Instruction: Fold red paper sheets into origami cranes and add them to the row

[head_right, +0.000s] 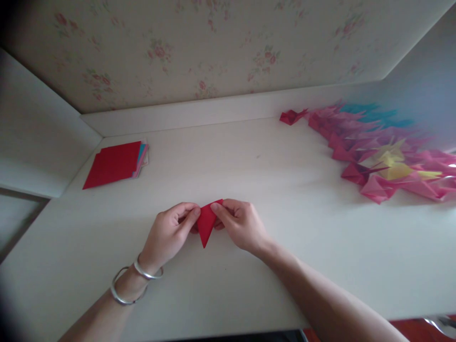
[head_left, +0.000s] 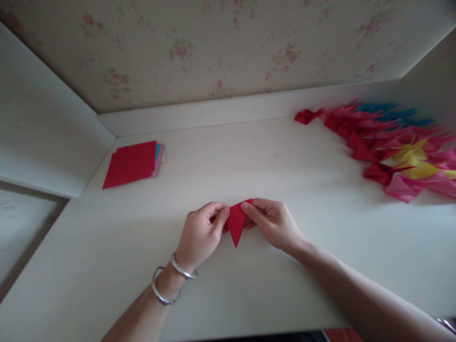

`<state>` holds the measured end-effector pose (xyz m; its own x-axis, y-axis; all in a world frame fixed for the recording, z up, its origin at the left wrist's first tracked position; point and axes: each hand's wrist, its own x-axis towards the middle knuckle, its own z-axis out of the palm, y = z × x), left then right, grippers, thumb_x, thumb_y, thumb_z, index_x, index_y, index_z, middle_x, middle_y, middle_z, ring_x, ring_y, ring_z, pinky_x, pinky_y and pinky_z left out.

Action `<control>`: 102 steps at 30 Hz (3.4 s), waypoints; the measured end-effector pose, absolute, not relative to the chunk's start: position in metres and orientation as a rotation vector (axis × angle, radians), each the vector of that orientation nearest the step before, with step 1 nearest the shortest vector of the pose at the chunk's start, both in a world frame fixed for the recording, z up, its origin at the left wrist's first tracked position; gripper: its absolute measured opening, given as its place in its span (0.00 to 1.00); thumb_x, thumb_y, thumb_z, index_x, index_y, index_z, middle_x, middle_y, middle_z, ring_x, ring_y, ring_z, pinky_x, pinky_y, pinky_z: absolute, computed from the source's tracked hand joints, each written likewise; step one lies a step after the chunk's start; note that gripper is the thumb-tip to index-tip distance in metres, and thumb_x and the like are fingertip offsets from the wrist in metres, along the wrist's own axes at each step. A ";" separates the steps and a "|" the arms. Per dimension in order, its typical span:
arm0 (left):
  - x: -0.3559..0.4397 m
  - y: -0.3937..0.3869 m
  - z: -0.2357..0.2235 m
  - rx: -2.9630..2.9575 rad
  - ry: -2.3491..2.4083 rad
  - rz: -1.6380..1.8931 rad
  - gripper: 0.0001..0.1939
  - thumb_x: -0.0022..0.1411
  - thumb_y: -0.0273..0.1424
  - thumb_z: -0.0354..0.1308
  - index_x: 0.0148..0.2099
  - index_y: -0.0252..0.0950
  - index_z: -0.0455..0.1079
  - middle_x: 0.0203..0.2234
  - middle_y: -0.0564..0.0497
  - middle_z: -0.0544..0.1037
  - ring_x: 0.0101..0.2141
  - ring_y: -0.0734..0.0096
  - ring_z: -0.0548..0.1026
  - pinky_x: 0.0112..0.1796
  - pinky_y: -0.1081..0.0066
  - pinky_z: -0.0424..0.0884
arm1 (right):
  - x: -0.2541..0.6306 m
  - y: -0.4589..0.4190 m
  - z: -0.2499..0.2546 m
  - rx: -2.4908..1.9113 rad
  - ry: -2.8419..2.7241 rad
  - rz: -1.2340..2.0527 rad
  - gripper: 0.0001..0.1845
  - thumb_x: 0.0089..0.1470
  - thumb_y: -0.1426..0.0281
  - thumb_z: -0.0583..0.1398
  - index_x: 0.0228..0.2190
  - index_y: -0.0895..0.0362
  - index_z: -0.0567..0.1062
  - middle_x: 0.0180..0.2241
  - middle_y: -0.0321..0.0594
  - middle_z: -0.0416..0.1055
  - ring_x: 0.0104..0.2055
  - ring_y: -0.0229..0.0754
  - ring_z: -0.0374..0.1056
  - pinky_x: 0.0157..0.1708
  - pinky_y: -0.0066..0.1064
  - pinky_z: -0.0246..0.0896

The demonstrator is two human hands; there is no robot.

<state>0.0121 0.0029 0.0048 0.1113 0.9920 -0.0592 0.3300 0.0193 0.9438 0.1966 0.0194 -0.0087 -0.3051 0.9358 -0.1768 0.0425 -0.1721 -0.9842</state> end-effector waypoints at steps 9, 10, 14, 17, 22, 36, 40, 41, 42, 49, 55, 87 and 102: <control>0.013 0.002 0.007 1.378 1.368 0.974 0.11 0.66 0.39 0.57 0.38 0.37 0.73 0.25 0.51 0.81 0.24 0.70 0.79 0.26 0.74 0.77 | 0.197 0.017 -0.003 -1.119 -1.451 1.747 0.28 0.62 0.48 0.53 0.30 0.58 0.77 0.29 0.42 0.78 0.32 0.41 0.75 0.35 0.31 0.72; 0.014 0.002 0.007 1.386 1.366 0.975 0.11 0.67 0.39 0.57 0.39 0.37 0.73 0.25 0.52 0.81 0.24 0.70 0.79 0.26 0.74 0.77 | 0.197 0.016 -0.003 -1.133 -1.481 1.700 0.28 0.62 0.48 0.53 0.29 0.58 0.76 0.27 0.41 0.77 0.30 0.41 0.74 0.33 0.30 0.72; 0.015 0.001 0.006 1.428 1.365 0.960 0.10 0.67 0.38 0.56 0.39 0.37 0.73 0.25 0.52 0.81 0.24 0.70 0.79 0.26 0.75 0.76 | 0.197 0.012 -0.006 -1.177 -1.581 1.508 0.26 0.64 0.51 0.52 0.27 0.57 0.75 0.24 0.40 0.76 0.26 0.40 0.73 0.28 0.29 0.68; 0.015 0.000 0.007 1.466 1.377 0.950 0.10 0.67 0.37 0.56 0.39 0.37 0.73 0.24 0.52 0.80 0.24 0.70 0.79 0.26 0.76 0.75 | 0.197 0.011 -0.005 -1.232 -1.631 1.400 0.25 0.65 0.54 0.53 0.25 0.56 0.74 0.22 0.38 0.75 0.23 0.39 0.70 0.25 0.28 0.63; 0.014 0.000 0.008 1.468 1.400 0.993 0.10 0.68 0.37 0.56 0.38 0.37 0.72 0.23 0.53 0.79 0.23 0.71 0.78 0.25 0.76 0.73 | 0.196 0.014 0.000 -1.179 -1.609 1.534 0.25 0.65 0.53 0.53 0.26 0.58 0.75 0.24 0.38 0.75 0.27 0.38 0.69 0.28 0.27 0.63; 0.016 -0.002 0.010 1.351 1.381 1.065 0.09 0.67 0.37 0.56 0.38 0.36 0.72 0.22 0.54 0.77 0.22 0.73 0.76 0.24 0.76 0.72 | 0.195 0.010 0.002 -0.983 -1.510 1.787 0.22 0.64 0.55 0.55 0.29 0.60 0.75 0.28 0.41 0.76 0.30 0.37 0.73 0.32 0.27 0.69; 0.016 -0.001 0.012 1.323 1.423 1.080 0.10 0.67 0.37 0.57 0.37 0.35 0.72 0.20 0.56 0.75 0.21 0.75 0.75 0.24 0.77 0.71 | 0.194 0.008 0.001 -0.969 -1.456 1.897 0.20 0.63 0.56 0.58 0.32 0.60 0.76 0.29 0.43 0.78 0.29 0.38 0.75 0.31 0.27 0.72; 0.016 0.000 0.012 1.321 1.422 1.080 0.10 0.67 0.37 0.57 0.37 0.35 0.72 0.19 0.56 0.75 0.21 0.75 0.74 0.25 0.78 0.70 | 0.194 0.008 0.000 -0.987 -1.449 1.886 0.20 0.62 0.56 0.58 0.31 0.60 0.75 0.29 0.43 0.78 0.29 0.37 0.75 0.30 0.27 0.72; 0.017 0.000 0.012 1.318 1.418 1.081 0.10 0.67 0.37 0.57 0.37 0.35 0.72 0.19 0.56 0.75 0.21 0.75 0.74 0.25 0.77 0.71 | 0.193 0.007 0.000 -0.997 -1.441 1.875 0.20 0.62 0.56 0.58 0.31 0.60 0.75 0.28 0.42 0.78 0.28 0.37 0.75 0.30 0.27 0.72; 0.017 0.001 0.011 1.290 1.428 1.096 0.11 0.67 0.38 0.56 0.39 0.35 0.71 0.21 0.56 0.76 0.22 0.75 0.75 0.25 0.77 0.71 | 0.193 0.006 0.000 -0.981 -1.452 1.932 0.14 0.60 0.60 0.61 0.32 0.59 0.75 0.30 0.42 0.79 0.31 0.38 0.76 0.32 0.28 0.72; 0.017 0.000 0.007 1.443 1.467 1.056 0.09 0.68 0.38 0.55 0.42 0.37 0.68 0.24 0.55 0.77 0.24 0.74 0.77 0.27 0.76 0.72 | 0.197 0.009 0.002 -1.115 -1.667 1.640 0.16 0.62 0.60 0.59 0.29 0.58 0.75 0.28 0.40 0.77 0.29 0.37 0.71 0.29 0.27 0.65; 0.021 -0.003 0.022 1.731 1.072 0.890 0.18 0.72 0.32 0.50 0.61 0.39 0.69 0.57 0.45 0.74 0.56 0.61 0.71 0.58 0.60 0.68 | 0.197 0.008 -0.006 -1.061 -1.560 1.323 0.12 0.62 0.62 0.60 0.44 0.55 0.74 0.38 0.42 0.80 0.38 0.42 0.77 0.36 0.32 0.74; 0.017 -0.002 0.014 1.608 1.150 0.915 0.19 0.71 0.33 0.52 0.61 0.40 0.68 0.57 0.45 0.73 0.56 0.61 0.72 0.57 0.61 0.69 | 0.196 0.008 -0.008 -1.160 -1.648 1.242 0.12 0.64 0.63 0.57 0.46 0.55 0.72 0.33 0.40 0.78 0.36 0.42 0.76 0.34 0.31 0.71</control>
